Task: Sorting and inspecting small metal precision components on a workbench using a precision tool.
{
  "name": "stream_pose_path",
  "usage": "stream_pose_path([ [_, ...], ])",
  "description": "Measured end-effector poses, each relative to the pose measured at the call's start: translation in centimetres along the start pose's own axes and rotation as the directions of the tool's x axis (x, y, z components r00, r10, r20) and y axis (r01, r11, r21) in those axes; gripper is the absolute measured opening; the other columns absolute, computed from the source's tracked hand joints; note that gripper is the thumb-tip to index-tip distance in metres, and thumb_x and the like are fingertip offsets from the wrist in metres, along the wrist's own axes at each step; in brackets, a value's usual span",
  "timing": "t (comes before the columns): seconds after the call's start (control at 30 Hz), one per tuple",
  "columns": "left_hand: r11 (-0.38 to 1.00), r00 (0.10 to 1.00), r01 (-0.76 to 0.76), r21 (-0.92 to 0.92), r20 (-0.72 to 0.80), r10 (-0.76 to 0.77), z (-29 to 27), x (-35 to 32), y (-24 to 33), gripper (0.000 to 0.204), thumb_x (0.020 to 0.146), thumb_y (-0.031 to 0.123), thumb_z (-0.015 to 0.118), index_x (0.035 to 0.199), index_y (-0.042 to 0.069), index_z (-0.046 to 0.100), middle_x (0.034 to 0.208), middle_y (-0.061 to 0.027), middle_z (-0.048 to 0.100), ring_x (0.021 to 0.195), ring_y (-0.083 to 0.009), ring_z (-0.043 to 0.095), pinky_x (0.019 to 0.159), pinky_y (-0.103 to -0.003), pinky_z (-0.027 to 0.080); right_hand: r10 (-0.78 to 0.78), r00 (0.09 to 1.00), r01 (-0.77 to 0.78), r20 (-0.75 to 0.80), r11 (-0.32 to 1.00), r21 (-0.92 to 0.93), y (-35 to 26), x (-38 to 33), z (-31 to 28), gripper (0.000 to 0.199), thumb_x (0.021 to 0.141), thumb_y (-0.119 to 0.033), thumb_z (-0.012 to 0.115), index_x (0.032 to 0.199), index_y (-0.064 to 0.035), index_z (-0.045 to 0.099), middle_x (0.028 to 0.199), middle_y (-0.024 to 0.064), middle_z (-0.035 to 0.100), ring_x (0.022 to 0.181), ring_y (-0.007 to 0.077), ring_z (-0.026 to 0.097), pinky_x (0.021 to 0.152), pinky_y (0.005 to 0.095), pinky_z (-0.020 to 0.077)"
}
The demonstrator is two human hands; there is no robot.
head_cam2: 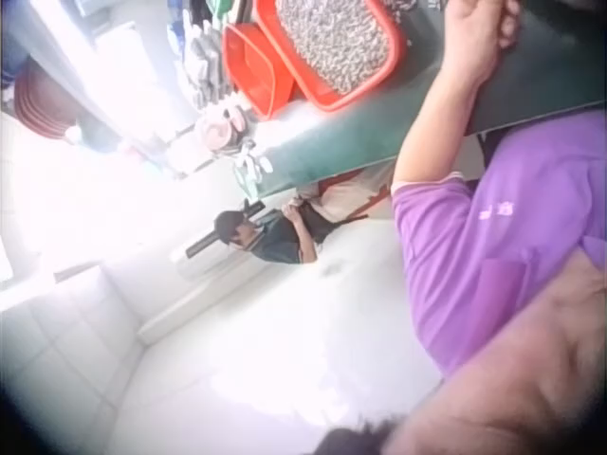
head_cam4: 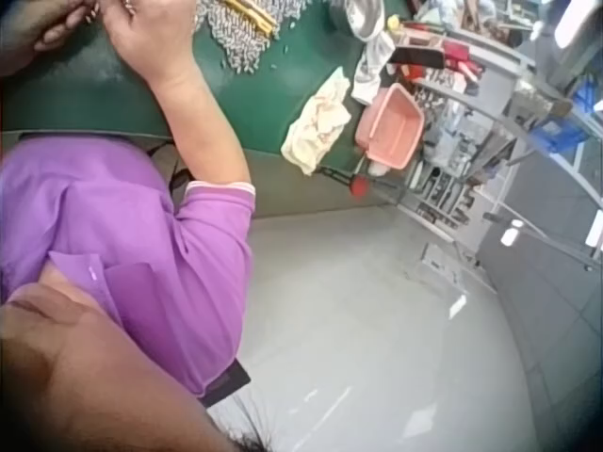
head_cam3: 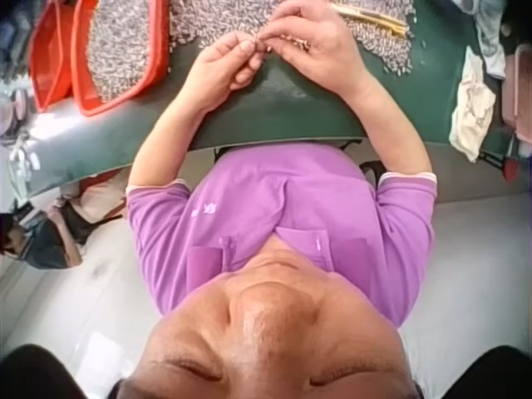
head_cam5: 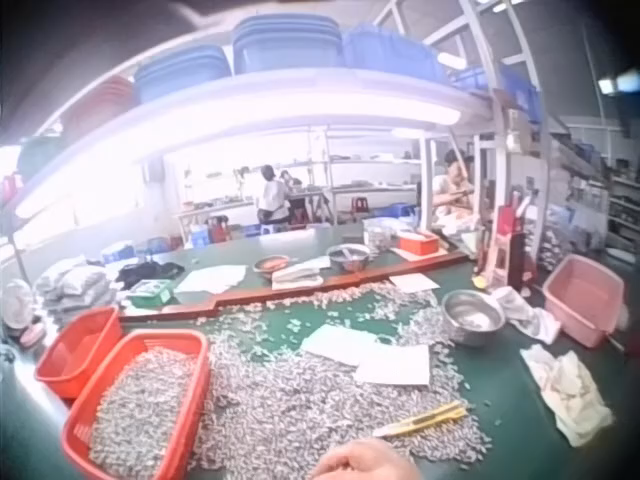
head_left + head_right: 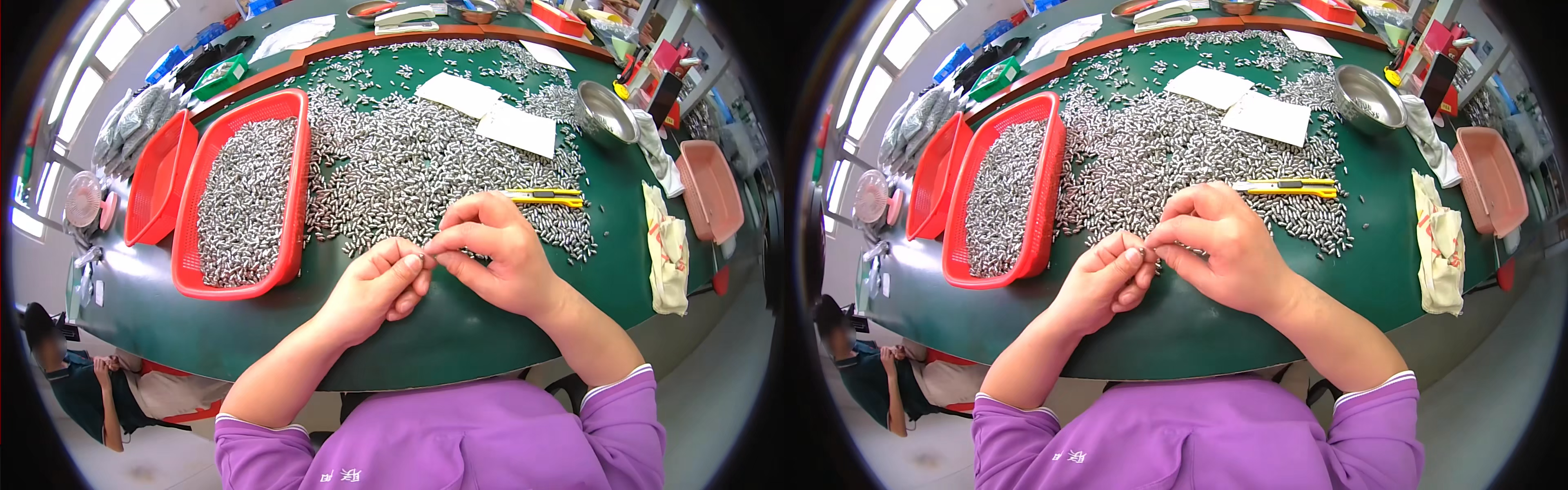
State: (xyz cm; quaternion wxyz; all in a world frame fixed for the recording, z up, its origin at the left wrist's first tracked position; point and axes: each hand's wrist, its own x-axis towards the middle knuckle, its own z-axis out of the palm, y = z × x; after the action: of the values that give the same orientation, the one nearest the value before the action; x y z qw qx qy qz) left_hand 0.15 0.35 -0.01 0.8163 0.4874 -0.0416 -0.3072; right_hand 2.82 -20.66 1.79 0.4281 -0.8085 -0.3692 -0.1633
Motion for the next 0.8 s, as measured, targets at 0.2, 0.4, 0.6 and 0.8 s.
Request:
stream_pose_path([
  [0.2, 0.996, 0.997, -0.063, -0.063, -0.038, 0.06, -0.1, 0.2, 0.4, 0.017, 0.103, 0.016, 0.044, 0.108, 0.004, 0.056, 0.081, -0.0019, 0.055, 0.058, -0.0053, 0.044, 0.047, -0.018, 0.033, 0.032, 0.998, -0.023, 0.051, 0.984, -0.178, 0.9, -0.3, 0.2, 0.012, 0.071, -0.007, 0.074, 0.082, -0.0106, 0.068, 0.097, 0.0037, 0.058, 0.093, 0.0245, 0.056, 0.082, 0.0373, 0.0437],
  [0.4, 0.999, 0.997, -0.048, 0.004, -0.055, 0.048, -0.1, 0.2, 0.2, 0.016, 0.102, 0.013, 0.045, 0.111, 0.004, 0.054, 0.086, -0.0026, 0.056, 0.061, -0.0053, 0.045, 0.051, -0.018, 0.036, 0.053, 0.986, -0.013, 0.16, 0.971, -0.24, 0.9, -1.0, 1.0, 0.014, 0.07, -0.011, 0.074, 0.082, -0.0105, 0.066, 0.102, 0.0062, 0.054, 0.101, 0.0284, 0.052, 0.088, 0.0415, 0.0428],
  [0.6, 0.999, 1.0, -0.001, -0.04, -0.028, 0.0, 0.1, 0.0, 0.5, 0.017, 0.1, 0.012, 0.048, 0.113, 0.003, 0.053, 0.09, -0.0035, 0.056, 0.063, -0.0061, 0.046, 0.053, -0.019, 0.036, 0.078, 0.994, -0.062, 0.077, 0.98, -0.19, 0.7, -0.5, 0.9, 0.012, 0.073, -0.013, 0.073, 0.08, -0.0106, 0.063, 0.101, 0.0053, 0.056, 0.101, 0.0261, 0.052, 0.088, 0.0403, 0.0423],
  [0.8, 0.995, 1.0, 0.012, -0.097, -0.012, -0.013, 0.0, -0.1, 0.5, 0.017, 0.098, 0.016, 0.052, 0.112, 0.006, 0.053, 0.089, -0.0032, 0.056, 0.062, -0.0064, 0.044, 0.053, -0.02, 0.035, 0.156, 0.987, -0.16, 0.049, 0.983, 0.094, 0.2, -0.4, 0.4, 0.01, 0.08, -0.016, 0.072, 0.088, -0.013, 0.068, 0.099, 0.0038, 0.056, 0.098, 0.0239, 0.054, 0.089, 0.0374, 0.0416],
])
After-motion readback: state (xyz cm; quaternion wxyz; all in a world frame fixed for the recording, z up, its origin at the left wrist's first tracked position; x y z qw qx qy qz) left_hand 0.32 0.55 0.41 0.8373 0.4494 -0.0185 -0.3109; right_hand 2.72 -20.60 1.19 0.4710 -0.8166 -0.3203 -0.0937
